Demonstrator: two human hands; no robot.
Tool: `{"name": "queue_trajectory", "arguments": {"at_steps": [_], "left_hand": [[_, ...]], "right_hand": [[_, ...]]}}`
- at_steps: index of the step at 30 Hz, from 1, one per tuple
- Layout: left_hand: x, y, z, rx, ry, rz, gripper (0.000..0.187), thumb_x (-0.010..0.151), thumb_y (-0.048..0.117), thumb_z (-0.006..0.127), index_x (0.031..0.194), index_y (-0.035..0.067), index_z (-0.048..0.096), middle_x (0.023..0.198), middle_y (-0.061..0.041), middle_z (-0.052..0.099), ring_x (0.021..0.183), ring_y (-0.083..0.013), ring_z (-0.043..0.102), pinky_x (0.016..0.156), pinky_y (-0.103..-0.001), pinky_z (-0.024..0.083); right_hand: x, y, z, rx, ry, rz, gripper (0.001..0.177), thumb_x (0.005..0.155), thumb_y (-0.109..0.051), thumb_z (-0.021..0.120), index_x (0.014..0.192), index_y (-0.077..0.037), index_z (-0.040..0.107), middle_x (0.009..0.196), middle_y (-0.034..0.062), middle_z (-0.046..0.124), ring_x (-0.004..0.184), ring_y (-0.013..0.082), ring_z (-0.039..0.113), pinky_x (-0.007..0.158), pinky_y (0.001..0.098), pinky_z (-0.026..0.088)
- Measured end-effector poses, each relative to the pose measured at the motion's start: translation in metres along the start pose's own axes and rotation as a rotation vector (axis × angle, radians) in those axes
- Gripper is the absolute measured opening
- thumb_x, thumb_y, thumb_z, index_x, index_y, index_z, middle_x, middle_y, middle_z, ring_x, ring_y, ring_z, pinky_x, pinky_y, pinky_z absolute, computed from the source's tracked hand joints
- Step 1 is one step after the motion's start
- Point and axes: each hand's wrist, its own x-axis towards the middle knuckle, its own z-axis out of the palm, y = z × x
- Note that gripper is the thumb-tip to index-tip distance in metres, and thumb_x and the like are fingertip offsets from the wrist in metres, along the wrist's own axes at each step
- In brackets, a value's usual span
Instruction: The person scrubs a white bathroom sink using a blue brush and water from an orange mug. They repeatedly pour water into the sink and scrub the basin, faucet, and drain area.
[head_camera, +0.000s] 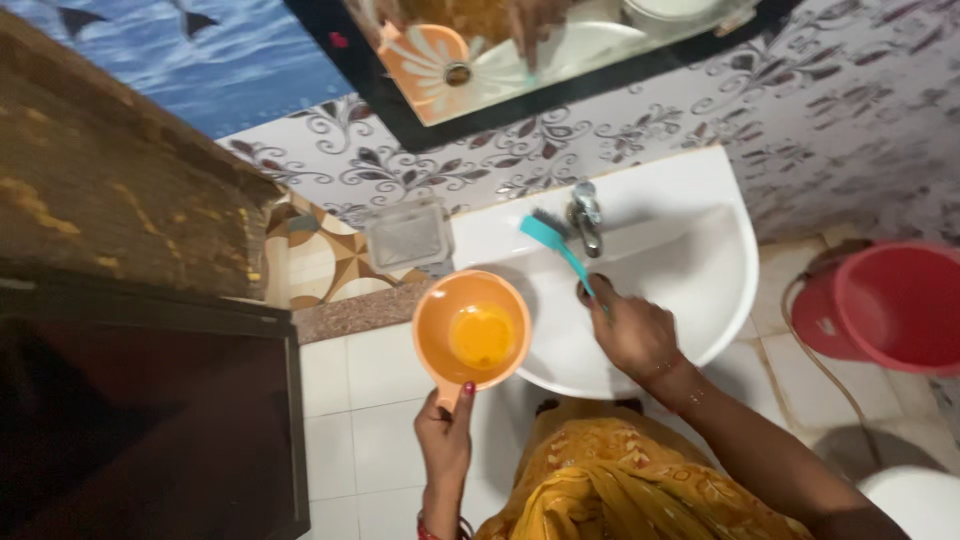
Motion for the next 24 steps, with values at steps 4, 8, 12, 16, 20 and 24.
{"name": "queue_trajectory", "arguments": {"at_steps": [4, 8, 12, 16, 20, 24], "left_hand": [[-0.004, 0.003, 0.006, -0.074, -0.023, 0.026, 0.024, 0.094, 0.017, 0.072, 0.101, -0.006, 0.073, 0.065, 0.006, 0.064, 0.054, -0.0013, 0.045, 0.048, -0.023, 0.037], [-0.003, 0.013, 0.008, -0.021, -0.036, -0.050, 0.026, 0.093, 0.019, 0.073, 0.100, -0.007, 0.074, 0.057, 0.003, 0.056, 0.049, -0.0038, 0.038, 0.043, -0.026, 0.030], [0.000, 0.017, 0.008, 0.065, -0.030, -0.080, 0.030, 0.094, 0.021, 0.075, 0.101, -0.008, 0.071, 0.054, 0.000, 0.052, 0.048, -0.0054, 0.037, 0.043, -0.026, 0.031], [-0.001, 0.016, 0.009, -0.023, -0.033, -0.040, 0.030, 0.093, 0.020, 0.073, 0.103, -0.008, 0.072, 0.059, 0.003, 0.059, 0.050, -0.0032, 0.040, 0.045, -0.024, 0.034], [-0.003, 0.015, 0.009, -0.110, -0.030, 0.024, 0.030, 0.095, 0.020, 0.072, 0.102, -0.009, 0.071, 0.066, 0.005, 0.066, 0.056, -0.0011, 0.048, 0.050, -0.023, 0.041], [-0.005, 0.015, 0.006, -0.037, -0.035, -0.048, 0.030, 0.095, 0.022, 0.072, 0.097, -0.008, 0.071, 0.057, 0.003, 0.053, 0.051, -0.0040, 0.037, 0.044, -0.026, 0.031]], "right_hand": [[-0.015, 0.008, 0.003, -0.108, -0.080, 0.056, 0.048, 0.100, -0.035, 0.046, 0.146, -0.025, 0.053, 0.073, 0.0174, 0.073, 0.070, 0.0374, 0.071, 0.069, 0.0501, 0.055], [0.006, -0.001, 0.011, -0.123, -0.009, -0.040, 0.047, 0.099, -0.030, 0.045, 0.144, -0.022, 0.054, 0.076, 0.0171, 0.073, 0.071, 0.0399, 0.070, 0.067, 0.0535, 0.053], [0.020, -0.003, 0.013, -0.115, -0.004, -0.068, 0.045, 0.100, -0.031, 0.046, 0.143, -0.020, 0.054, 0.077, 0.0167, 0.073, 0.072, 0.0402, 0.070, 0.068, 0.0541, 0.053], [-0.004, 0.010, 0.021, -0.285, -0.021, -0.009, 0.049, 0.101, -0.033, 0.046, 0.148, -0.021, 0.048, 0.074, 0.0173, 0.072, 0.067, 0.0381, 0.071, 0.063, 0.0522, 0.055], [0.007, 0.015, 0.031, -0.243, 0.087, -0.052, 0.045, 0.099, -0.031, 0.051, 0.142, -0.017, 0.054, 0.068, 0.0184, 0.071, 0.061, 0.0391, 0.069, 0.057, 0.0523, 0.054], [0.027, 0.010, 0.036, -0.230, 0.168, -0.206, 0.048, 0.096, -0.023, 0.054, 0.141, -0.007, 0.054, 0.067, 0.0171, 0.071, 0.059, 0.0379, 0.069, 0.056, 0.0511, 0.054]]}}
